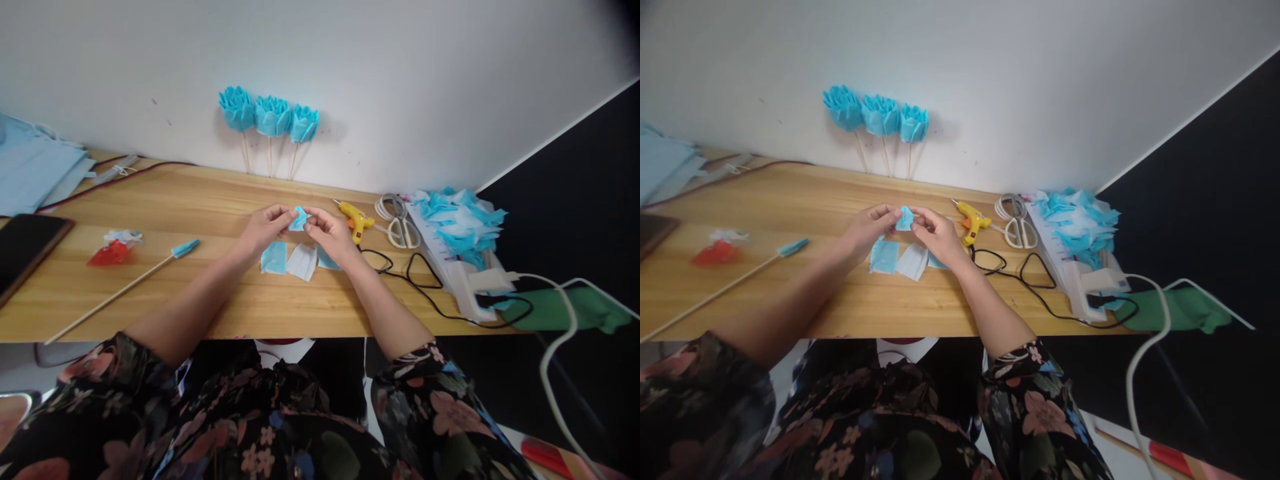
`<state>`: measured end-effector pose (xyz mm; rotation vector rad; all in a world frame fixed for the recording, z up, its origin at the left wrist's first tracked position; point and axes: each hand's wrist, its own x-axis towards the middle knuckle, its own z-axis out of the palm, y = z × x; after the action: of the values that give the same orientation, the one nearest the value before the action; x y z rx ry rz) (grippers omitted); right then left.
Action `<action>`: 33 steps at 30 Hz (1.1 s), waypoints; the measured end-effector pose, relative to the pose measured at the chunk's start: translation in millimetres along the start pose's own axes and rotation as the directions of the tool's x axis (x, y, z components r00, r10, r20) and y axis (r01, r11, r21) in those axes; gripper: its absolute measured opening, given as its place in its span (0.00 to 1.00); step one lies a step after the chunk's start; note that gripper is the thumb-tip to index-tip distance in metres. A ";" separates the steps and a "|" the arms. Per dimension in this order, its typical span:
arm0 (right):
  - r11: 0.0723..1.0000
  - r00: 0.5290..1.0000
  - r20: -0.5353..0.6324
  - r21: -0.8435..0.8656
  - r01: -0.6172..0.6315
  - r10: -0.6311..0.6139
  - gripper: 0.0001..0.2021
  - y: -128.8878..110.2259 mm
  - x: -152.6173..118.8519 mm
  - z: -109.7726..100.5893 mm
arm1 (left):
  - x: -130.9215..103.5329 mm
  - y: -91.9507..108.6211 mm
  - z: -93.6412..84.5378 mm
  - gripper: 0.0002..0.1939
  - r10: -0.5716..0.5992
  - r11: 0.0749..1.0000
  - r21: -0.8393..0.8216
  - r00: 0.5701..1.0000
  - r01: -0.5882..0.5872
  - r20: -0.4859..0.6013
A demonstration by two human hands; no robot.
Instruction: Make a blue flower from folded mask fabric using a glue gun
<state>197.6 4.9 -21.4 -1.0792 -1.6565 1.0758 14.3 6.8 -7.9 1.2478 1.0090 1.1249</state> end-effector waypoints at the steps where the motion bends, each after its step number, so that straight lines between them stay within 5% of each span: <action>1: 1.000 1.000 0.000 -0.024 0.009 -0.009 0.20 -1.2 -0.4 0.2 | -0.5 0.9 0.2 0.16 0.007 1.000 0.009 1.000 -0.007 0.003; 8: 0.984 0.997 0.034 -0.166 0.068 -0.063 0.22 -12.1 -4.3 2.3 | -1.5 4.3 -0.8 0.11 0.024 1.000 -0.005 1.000 -0.024 -0.016; 33: 0.999 0.998 0.050 0.022 -0.040 0.039 0.30 -8.6 -4.1 8.8 | -1.0 -4.6 2.2 0.10 -0.017 0.977 -0.215 1.000 0.014 -0.016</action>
<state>188.5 -2.9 -16.4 -1.0827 -1.6642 1.1532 16.7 5.5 -12.4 1.0570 0.8829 1.2007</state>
